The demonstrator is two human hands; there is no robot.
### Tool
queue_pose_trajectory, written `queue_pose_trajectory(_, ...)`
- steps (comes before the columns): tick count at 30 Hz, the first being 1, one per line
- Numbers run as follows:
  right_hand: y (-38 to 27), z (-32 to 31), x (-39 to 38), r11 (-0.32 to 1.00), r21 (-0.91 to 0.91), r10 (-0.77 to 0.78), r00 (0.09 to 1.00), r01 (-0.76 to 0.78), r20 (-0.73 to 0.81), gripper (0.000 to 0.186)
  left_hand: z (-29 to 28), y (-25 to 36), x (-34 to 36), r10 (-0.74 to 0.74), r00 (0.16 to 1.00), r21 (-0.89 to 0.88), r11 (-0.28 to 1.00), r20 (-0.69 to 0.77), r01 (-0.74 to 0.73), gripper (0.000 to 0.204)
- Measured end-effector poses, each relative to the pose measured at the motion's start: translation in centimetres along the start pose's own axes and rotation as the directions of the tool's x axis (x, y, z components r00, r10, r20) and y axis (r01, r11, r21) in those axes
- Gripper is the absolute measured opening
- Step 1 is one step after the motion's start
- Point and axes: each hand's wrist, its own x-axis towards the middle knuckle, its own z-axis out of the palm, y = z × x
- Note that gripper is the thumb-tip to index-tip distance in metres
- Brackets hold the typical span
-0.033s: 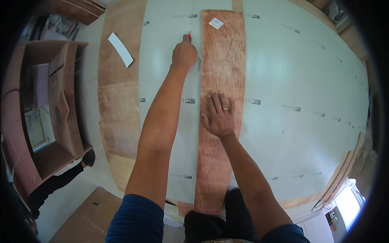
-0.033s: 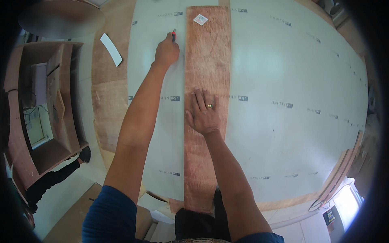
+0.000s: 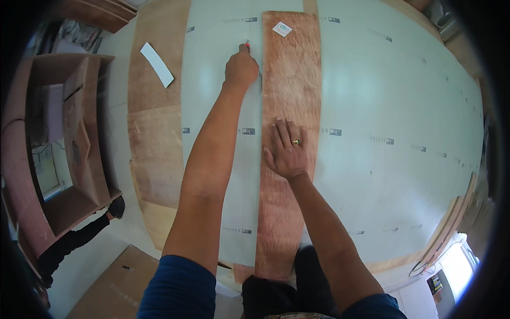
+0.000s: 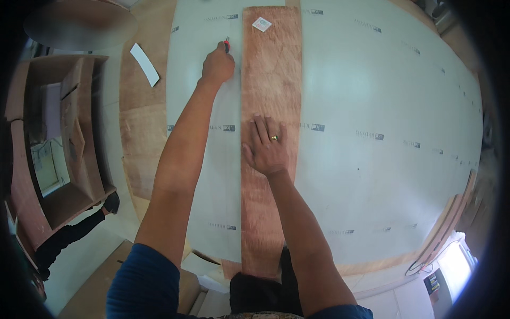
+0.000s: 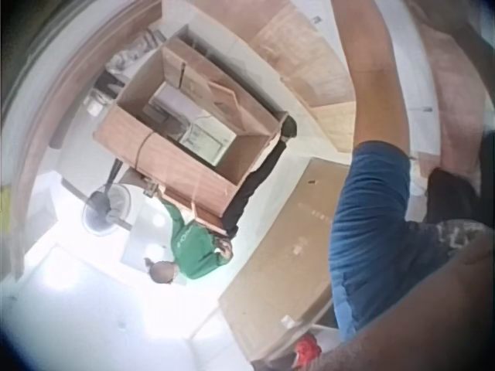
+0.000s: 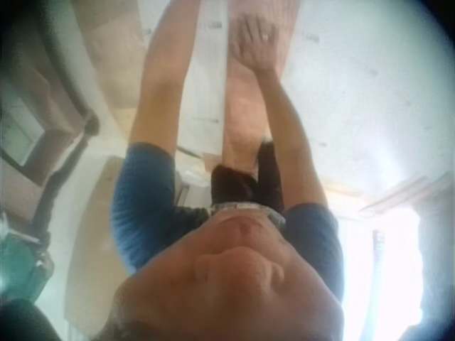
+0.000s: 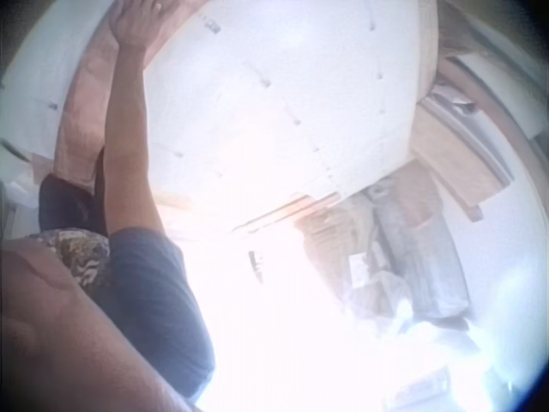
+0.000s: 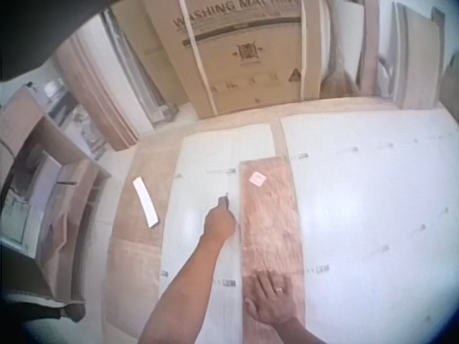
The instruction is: The person kneels on the floor and uses a utility knife to cut a large sheet of plywood along a straight line. They repeatedly score the material and remove cut sections, working methodically across the sheet.
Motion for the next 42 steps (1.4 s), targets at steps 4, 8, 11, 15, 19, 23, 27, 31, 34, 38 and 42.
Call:
queue_pose_trajectory(4,0.5,0.0,-0.1,1.000,-0.021,0.000,1.000,0.000,-0.004,0.071,-0.8,0.9,0.6,-0.013,0.994,0.051,0.999,0.105,0.008,0.038)
queue_pose_trajectory(8,0.1,-0.3,0.0,1.000,0.001,-0.008,1.000,0.008,-0.003,0.071,-1.3,-0.4,0.1,-0.016,0.988,-0.005,1.000,0.154,0.017,0.037)
queue_pose_trajectory(11,0.6,-0.4,-0.1,1.000,0.005,0.009,1.000,-0.009,0.005,0.070,-1.8,0.7,-0.9,-0.077,0.969,-0.017,0.996,0.235,0.084,0.037)
queue_pose_trajectory(15,0.7,-0.1,-0.4,1.000,0.022,0.021,1.000,-0.021,0.014,0.069,-2.3,0.9,-3.2,-0.085,0.958,-0.064,0.992,0.275,0.106,0.037)
queue_pose_trajectory(19,0.4,0.2,-0.2,0.999,0.046,0.009,0.999,-0.007,-0.030,0.066,-2.7,0.6,-4.5,-0.112,0.952,-0.059,0.989,0.283,0.134,0.036)
queue_pose_trajectory(23,0.7,0.0,-0.2,0.999,0.037,0.027,0.999,-0.028,0.027,0.064,-3.0,0.9,-7.0,-0.104,0.947,-0.119,0.982,0.304,0.146,0.037)
queue_pose_trajectory(27,0.9,0.0,-0.3,0.995,0.102,0.015,0.999,-0.009,-0.052,0.064,-3.0,0.8,-7.9,-0.125,0.943,-0.047,0.988,0.308,0.146,0.037)
queue_pose_trajectory(31,0.8,0.2,-0.3,0.994,0.113,0.016,0.998,-0.010,-0.054,0.063,-2.5,0.5,-9.3,-0.156,0.942,-0.031,0.984,0.298,0.173,0.039)
queue_pose_trajectory(34,1.0,-0.3,-0.3,0.994,0.107,0.025,0.999,-0.022,-0.026,0.063,-2.7,0.5,-10.8,-0.146,0.931,-0.054,0.983,0.335,0.174,0.045)
queue_pose_trajectory(38,0.8,0.5,-0.5,0.991,0.134,0.022,0.990,-0.003,-0.139,0.064,-2.4,0.4,-11.9,-0.180,0.933,-0.044,0.978,0.312,0.203,0.051)
queue_pose_trajectory(42,0.7,0.1,-0.6,0.996,0.083,0.014,0.999,-0.010,-0.045,0.064,-1.9,-0.5,-14.0,-0.155,0.940,-0.036,0.984,0.304,0.174,0.050)
